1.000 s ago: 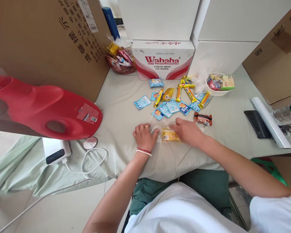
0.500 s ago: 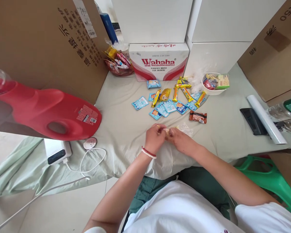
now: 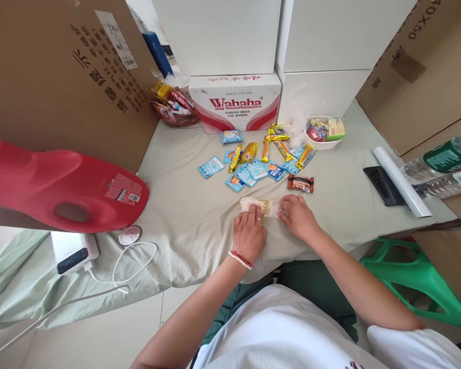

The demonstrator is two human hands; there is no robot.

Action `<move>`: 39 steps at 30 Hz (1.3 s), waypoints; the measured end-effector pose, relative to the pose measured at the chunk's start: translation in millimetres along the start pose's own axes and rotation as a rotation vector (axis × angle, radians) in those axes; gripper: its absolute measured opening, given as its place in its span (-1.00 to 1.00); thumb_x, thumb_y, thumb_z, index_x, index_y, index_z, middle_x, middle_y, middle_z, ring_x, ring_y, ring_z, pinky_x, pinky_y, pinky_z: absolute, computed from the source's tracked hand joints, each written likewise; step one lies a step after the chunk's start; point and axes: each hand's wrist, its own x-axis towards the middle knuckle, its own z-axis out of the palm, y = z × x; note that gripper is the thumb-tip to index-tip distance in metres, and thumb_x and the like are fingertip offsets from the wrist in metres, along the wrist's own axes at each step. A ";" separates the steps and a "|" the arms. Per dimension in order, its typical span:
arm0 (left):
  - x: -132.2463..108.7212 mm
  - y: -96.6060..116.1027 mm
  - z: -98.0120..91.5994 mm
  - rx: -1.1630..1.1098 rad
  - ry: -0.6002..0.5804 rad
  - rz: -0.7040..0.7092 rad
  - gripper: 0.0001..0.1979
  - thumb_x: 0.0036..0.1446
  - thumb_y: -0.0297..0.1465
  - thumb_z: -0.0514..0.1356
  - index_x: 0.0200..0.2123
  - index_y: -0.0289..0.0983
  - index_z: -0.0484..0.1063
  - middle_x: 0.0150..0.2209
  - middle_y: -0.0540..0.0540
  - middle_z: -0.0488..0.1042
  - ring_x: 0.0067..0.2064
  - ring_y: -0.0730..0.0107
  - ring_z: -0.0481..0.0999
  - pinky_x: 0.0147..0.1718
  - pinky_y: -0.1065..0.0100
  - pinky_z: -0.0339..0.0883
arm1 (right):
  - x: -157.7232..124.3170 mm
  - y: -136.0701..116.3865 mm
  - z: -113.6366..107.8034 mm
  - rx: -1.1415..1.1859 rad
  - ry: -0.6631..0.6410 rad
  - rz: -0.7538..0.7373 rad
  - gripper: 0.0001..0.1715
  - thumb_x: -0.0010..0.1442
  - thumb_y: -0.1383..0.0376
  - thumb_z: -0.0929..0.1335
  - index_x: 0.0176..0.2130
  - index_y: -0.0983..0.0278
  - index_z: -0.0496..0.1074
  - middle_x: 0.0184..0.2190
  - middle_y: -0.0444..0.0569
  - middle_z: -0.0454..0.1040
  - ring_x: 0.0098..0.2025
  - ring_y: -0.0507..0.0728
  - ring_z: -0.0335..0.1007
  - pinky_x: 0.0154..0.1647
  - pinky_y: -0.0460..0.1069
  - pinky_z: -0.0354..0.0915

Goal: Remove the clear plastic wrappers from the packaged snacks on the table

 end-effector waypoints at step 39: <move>-99.7 -91.1 16.3 0.018 0.531 0.054 -0.73 0.22 -0.57 0.22 -0.03 -0.26 0.54 -0.12 -0.16 0.69 -0.12 0.12 0.62 -0.16 0.17 0.37 | 248.8 166.4 -148.7 -0.079 0.629 0.587 -0.54 0.46 0.46 0.09 0.21 0.41 0.34 0.09 0.27 0.39 0.20 0.20 0.18 0.19 0.14 0.09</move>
